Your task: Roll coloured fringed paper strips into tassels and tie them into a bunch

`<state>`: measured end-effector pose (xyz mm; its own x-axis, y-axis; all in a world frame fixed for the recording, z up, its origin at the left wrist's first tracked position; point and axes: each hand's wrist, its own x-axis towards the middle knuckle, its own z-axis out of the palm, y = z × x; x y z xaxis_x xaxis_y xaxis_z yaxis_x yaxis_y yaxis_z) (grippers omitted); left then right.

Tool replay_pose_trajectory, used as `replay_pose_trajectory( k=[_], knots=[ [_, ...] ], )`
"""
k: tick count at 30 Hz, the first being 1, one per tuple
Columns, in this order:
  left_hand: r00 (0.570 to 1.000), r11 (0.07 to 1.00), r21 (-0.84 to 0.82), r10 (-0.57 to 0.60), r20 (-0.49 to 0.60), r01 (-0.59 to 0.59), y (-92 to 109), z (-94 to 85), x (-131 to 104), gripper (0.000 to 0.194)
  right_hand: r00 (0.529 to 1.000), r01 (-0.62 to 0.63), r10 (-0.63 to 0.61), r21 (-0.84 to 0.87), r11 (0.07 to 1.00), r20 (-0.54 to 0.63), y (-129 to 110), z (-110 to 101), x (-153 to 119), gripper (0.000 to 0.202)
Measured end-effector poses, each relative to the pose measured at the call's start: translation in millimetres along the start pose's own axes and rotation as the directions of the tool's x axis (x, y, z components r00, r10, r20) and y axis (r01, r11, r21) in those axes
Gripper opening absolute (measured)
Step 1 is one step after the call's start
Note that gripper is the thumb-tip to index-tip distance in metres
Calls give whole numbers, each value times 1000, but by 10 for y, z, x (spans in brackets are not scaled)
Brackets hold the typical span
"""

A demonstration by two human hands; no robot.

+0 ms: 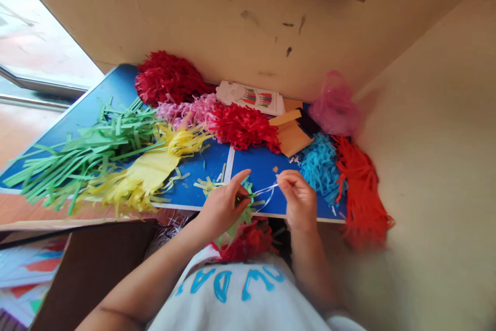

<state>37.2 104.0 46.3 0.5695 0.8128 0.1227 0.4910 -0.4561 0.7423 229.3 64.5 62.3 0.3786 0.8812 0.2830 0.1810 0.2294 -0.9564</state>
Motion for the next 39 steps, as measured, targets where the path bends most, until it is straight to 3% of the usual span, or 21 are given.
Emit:
replay_pose_trajectory(
  k=[2,6,9,12,15,17,18,20,21,22,23,24,25,26,27,30,33,34,36,38,39],
  knots=[
    [997,978,207,-16,74,1,1,-119,-53,50,994,-50,64,153,987,-90,-98,-204,-38,19],
    [982,880,465,14,186,-101,-46,-395,-250,36,992,-116,127,476,872,7,-434,-608,-211,22],
    [984,919,370,85,154,-137,9,-433,-415,35,995,-4,58,584,811,-75,-665,-740,-422,19],
    [970,951,226,177,165,-212,130,-279,-531,25,983,62,64,632,773,-174,-790,-810,-634,17],
    [976,941,271,175,127,-204,136,-127,-624,29,926,207,45,606,768,-374,-802,-1122,-793,15],
    [979,939,287,157,127,-188,53,-98,-692,33,806,382,-30,480,790,-592,-745,-1463,-867,19],
    [977,943,272,153,147,-189,7,-95,-725,33,696,469,-88,359,807,-712,-697,-1620,-900,23],
    [973,953,235,150,175,-189,-41,-77,-776,34,365,558,-257,-11,830,-895,-564,-1785,-967,26],
    [970,954,225,160,183,-200,-29,-51,-791,33,278,505,-341,-166,847,-898,-480,-1759,-1006,25],
    [964,948,227,183,191,-225,11,-10,-796,33,291,414,-408,-271,869,-865,-388,-1655,-1049,21],
    [956,934,243,214,201,-261,72,42,-794,32,500,288,-399,-287,914,-769,-293,-1481,-1096,17],
    [944,915,269,248,216,-301,149,102,-786,30,771,165,-296,-272,948,-564,-198,-1255,-1146,17],
    [934,891,304,273,231,-336,230,163,-774,28,933,75,-164,-274,959,-321,-110,-1002,-1200,21],
    [928,869,345,284,242,-356,308,221,-761,26,994,8,-38,-277,961,-106,-35,-747,-1257,24],
    [928,850,387,279,247,-358,375,270,-747,25,996,-45,64,-262,964,65,24,-512,-1312,25],
    [935,815,470,236,264,-339,481,358,-726,24,914,-232,227,-26,972,336,97,-92,-1437,29],
    [907,802,446,270,322,-397,448,361,-740,27,848,-446,320,244,861,422,73,-258,-1402,34],
    [897,799,431,290,335,-419,409,342,-748,30,857,-469,341,311,827,387,61,-448,-1348,35],
    [891,791,434,296,344,-431,296,275,-757,33,916,-400,348,426,811,198,42,-975,-1209,36],
    [909,783,483,247,336,-392,173,201,-745,34,945,-162,275,473,866,-180,31,-1536,-1091,39],
    [919,778,511,216,330,-366,130,177,-729,34,905,-31,209,432,901,-370,30,-1746,-1060,40]
  ],
)
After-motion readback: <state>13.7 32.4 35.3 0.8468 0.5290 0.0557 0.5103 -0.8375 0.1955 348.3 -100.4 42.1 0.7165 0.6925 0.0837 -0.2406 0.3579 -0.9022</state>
